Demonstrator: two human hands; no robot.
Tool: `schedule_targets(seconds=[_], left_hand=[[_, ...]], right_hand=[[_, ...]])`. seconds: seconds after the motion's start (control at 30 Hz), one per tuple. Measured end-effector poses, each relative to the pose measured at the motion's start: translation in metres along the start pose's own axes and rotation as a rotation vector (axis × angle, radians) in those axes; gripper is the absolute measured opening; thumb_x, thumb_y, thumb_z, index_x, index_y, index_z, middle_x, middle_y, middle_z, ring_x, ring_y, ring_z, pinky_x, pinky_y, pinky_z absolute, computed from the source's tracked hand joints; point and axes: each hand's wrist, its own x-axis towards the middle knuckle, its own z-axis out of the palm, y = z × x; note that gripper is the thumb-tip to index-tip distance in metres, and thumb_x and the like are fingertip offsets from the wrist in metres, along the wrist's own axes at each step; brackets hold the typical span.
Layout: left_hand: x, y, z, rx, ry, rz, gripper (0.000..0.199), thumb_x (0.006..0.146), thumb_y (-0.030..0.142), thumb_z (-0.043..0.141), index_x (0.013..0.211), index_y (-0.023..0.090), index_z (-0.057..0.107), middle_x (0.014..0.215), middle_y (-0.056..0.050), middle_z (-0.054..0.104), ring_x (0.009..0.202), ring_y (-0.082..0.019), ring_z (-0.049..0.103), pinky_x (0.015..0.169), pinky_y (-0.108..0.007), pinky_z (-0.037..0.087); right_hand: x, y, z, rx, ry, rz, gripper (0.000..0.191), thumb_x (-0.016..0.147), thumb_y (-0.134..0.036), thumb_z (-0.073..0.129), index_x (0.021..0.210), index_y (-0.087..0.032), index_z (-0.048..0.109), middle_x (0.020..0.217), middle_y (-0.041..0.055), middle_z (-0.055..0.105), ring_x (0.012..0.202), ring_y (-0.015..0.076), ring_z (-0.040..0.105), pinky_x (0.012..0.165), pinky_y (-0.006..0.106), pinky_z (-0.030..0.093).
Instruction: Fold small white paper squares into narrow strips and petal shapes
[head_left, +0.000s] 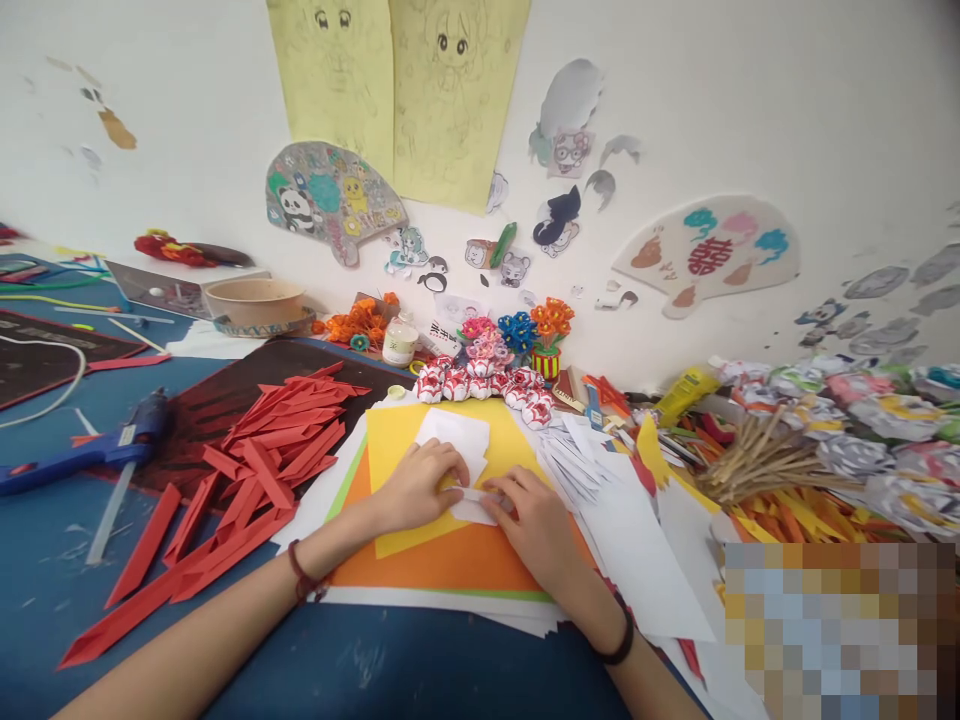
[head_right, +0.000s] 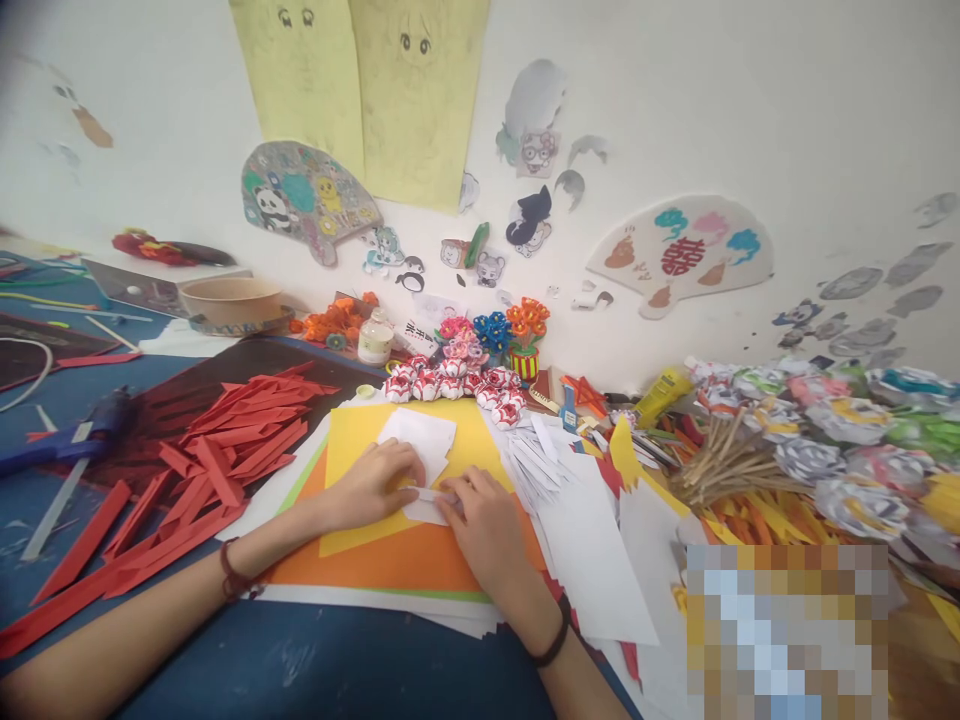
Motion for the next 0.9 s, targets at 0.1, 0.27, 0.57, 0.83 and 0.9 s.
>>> schedule_targets(seconds=[0.1, 0.27, 0.57, 0.83, 0.9], left_hand=[[0.000, 0.003, -0.002, -0.085, -0.017, -0.019, 0.010, 0.080, 0.016, 0.061, 0.089, 0.019, 0.062, 0.086, 0.000, 0.066, 0.085, -0.018, 0.058, 0.081, -0.033, 0.038], [0.000, 0.011, -0.001, -0.194, -0.006, -0.004, 0.014, 0.084, 0.033, 0.065, 0.087, 0.020, 0.067, 0.086, 0.000, 0.069, 0.084, -0.017, 0.059, 0.078, -0.028, 0.039], [-0.003, 0.018, -0.005, -0.275, -0.021, 0.025, 0.013, 0.080, 0.027, 0.069, 0.070, 0.018, 0.069, 0.075, -0.001, 0.068, 0.074, -0.014, 0.058, 0.069, -0.023, 0.040], [-0.001, 0.009, -0.012, -0.345, -0.060, -0.065, 0.025, 0.079, 0.036, 0.069, 0.068, 0.014, 0.071, 0.064, -0.001, 0.067, 0.059, -0.011, 0.054, 0.056, -0.020, 0.037], [0.000, 0.009, -0.012, -0.321, -0.047, -0.074, 0.023, 0.078, 0.035, 0.068, 0.068, 0.014, 0.071, 0.066, -0.001, 0.068, 0.061, -0.012, 0.055, 0.058, -0.021, 0.037]], right_hand=[[0.001, -0.001, 0.001, 0.087, 0.017, 0.001, 0.007, 0.089, -0.025, 0.061, 0.085, -0.020, 0.065, 0.086, 0.0036, 0.063, 0.083, 0.0200, 0.058, 0.071, 0.031, 0.046], [0.002, -0.004, 0.000, 0.224, 0.026, 0.070, 0.013, 0.086, -0.020, 0.065, 0.073, -0.019, 0.064, 0.072, 0.0014, 0.062, 0.068, 0.0160, 0.055, 0.061, 0.027, 0.042], [0.001, -0.012, -0.007, 0.539, -0.030, 0.174, 0.018, 0.076, -0.015, 0.069, 0.059, -0.017, 0.063, 0.059, 0.0005, 0.062, 0.056, 0.0133, 0.052, 0.054, 0.025, 0.039], [0.003, -0.004, -0.009, 0.679, -0.124, 0.314, 0.014, 0.074, -0.026, 0.072, 0.065, -0.016, 0.070, 0.063, 0.0029, 0.068, 0.057, 0.0146, 0.056, 0.054, 0.024, 0.042], [0.004, -0.002, -0.010, 0.706, -0.192, 0.316, 0.017, 0.075, -0.030, 0.073, 0.068, -0.015, 0.072, 0.066, 0.0040, 0.069, 0.058, 0.0152, 0.058, 0.054, 0.025, 0.042]])
